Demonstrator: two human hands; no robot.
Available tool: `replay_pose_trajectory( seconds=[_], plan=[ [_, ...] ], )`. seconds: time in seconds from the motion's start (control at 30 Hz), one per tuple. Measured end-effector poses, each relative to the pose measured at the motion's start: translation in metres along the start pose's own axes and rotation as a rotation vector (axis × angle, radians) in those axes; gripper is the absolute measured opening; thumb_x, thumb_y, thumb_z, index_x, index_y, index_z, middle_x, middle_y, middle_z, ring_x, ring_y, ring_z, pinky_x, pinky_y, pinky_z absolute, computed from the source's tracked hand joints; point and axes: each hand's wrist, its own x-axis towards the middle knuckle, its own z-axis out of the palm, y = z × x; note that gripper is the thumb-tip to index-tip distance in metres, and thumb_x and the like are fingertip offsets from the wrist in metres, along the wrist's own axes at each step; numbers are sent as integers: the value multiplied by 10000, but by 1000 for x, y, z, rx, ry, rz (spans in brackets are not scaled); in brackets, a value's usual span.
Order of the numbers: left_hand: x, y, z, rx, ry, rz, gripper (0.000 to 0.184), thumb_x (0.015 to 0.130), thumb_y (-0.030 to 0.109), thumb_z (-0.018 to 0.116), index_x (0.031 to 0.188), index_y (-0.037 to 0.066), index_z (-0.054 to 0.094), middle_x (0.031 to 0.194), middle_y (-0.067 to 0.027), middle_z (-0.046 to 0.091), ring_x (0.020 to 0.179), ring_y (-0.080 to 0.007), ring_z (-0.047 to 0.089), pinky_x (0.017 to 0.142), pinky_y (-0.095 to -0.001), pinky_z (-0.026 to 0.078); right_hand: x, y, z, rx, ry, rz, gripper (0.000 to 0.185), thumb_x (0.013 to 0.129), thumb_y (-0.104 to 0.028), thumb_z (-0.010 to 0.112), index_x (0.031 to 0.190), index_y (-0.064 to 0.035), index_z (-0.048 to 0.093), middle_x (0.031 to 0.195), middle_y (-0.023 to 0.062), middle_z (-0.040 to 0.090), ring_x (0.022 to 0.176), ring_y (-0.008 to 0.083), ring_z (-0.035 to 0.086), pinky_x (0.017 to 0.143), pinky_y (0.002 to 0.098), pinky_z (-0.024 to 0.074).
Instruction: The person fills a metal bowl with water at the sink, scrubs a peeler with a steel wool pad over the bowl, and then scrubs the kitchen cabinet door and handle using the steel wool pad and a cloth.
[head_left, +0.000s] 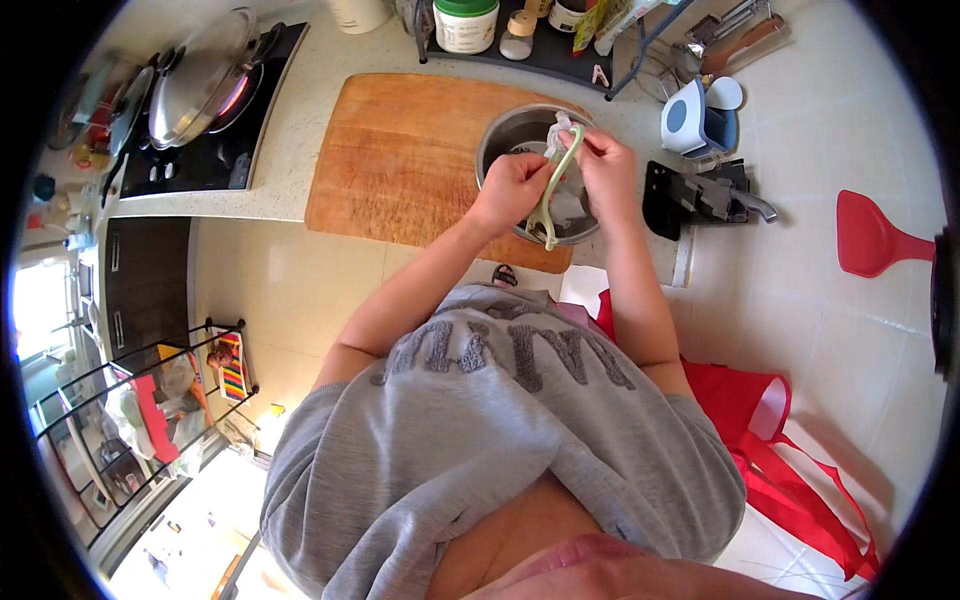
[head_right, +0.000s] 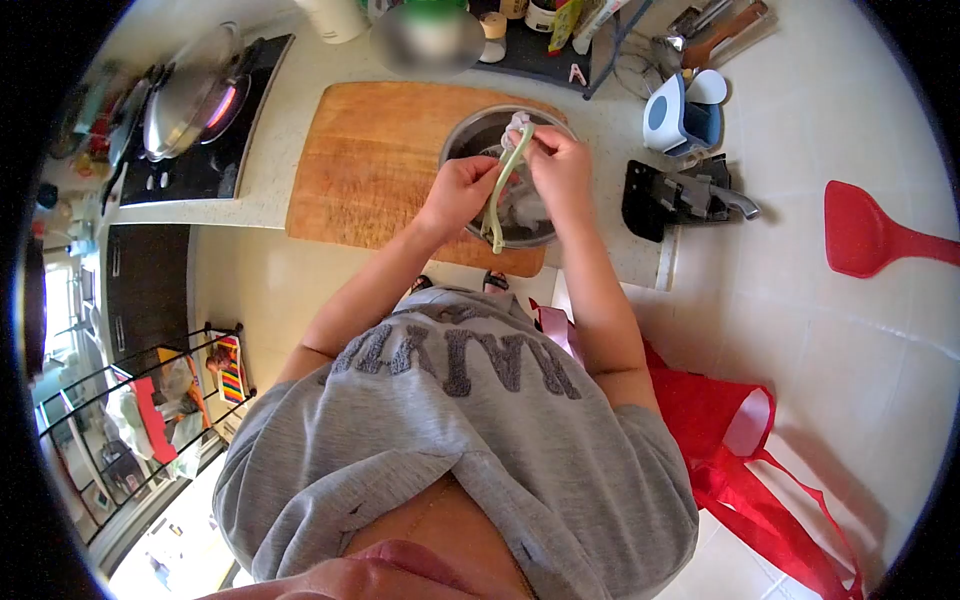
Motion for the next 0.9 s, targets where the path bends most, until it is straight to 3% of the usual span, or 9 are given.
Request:
replay_pose_trajectory(
  seconds=[0.03,0.13,0.23,0.4,0.5,0.67,0.7,0.73,0.9],
  plan=[
    [0,-5,0,-7,6,1,177,835,120,484,777,-11,587,601,22,507,563,-37,435,499,-209,372,-3,1,2,-49,16,-59,192,738,-136,653,871,1,632,813,30,602,716,95,529,651,226,410],
    [8,-15,-7,174,11,110,173,833,116,482,770,-18,573,592,9,504,566,-39,427,501,-217,374,-9,-9,5,352,-140,388,178,744,-143,649,859,-8,636,803,21,600,707,89,529,645,224,404],
    [12,-9,-19,371,-96,161,162,829,105,482,754,-17,558,581,-6,498,568,-45,421,499,-228,373,-9,9,2,390,-241,404,169,752,-155,643,846,-15,637,767,9,594,694,83,522,636,222,395],
    [10,-26,-19,214,-112,73,146,846,110,458,878,13,561,649,10,498,604,-38,425,509,-213,361,1,28,9,-137,52,77,238,707,-223,683,742,10,644,649,65,570,606,112,516,554,244,399],
    [0,-25,-10,-30,-101,-29,184,858,120,442,981,30,545,702,38,500,613,-27,417,520,-184,348,6,47,14,-172,173,-93,243,701,-231,686,737,6,648,667,78,579,619,126,539,562,254,405],
    [4,-28,-11,-169,-165,-179,195,858,122,441,1006,39,537,717,35,509,608,-33,418,531,-174,350,-9,15,7,559,-297,493,190,732,-141,651,839,15,628,747,34,602,682,127,556,622,228,408],
    [7,-29,-13,-147,-176,-189,193,857,121,442,999,35,540,719,30,513,616,-38,430,541,-180,362,-8,20,6,441,-282,435,189,732,-145,653,833,13,629,740,32,599,676,125,555,617,227,409],
    [7,-34,-9,51,-112,-7,183,852,116,445,961,15,552,722,8,529,650,-64,472,582,-209,400,-8,25,7,324,-267,379,188,732,-149,654,827,11,631,734,30,597,671,123,555,611,226,410],
    [-5,-42,-8,109,-60,-115,186,851,115,444,932,-1,566,739,-9,544,672,-83,495,610,-229,419,0,44,6,-256,-24,-38,208,721,-192,663,779,7,643,710,74,603,633,136,566,570,245,418]
  ],
)
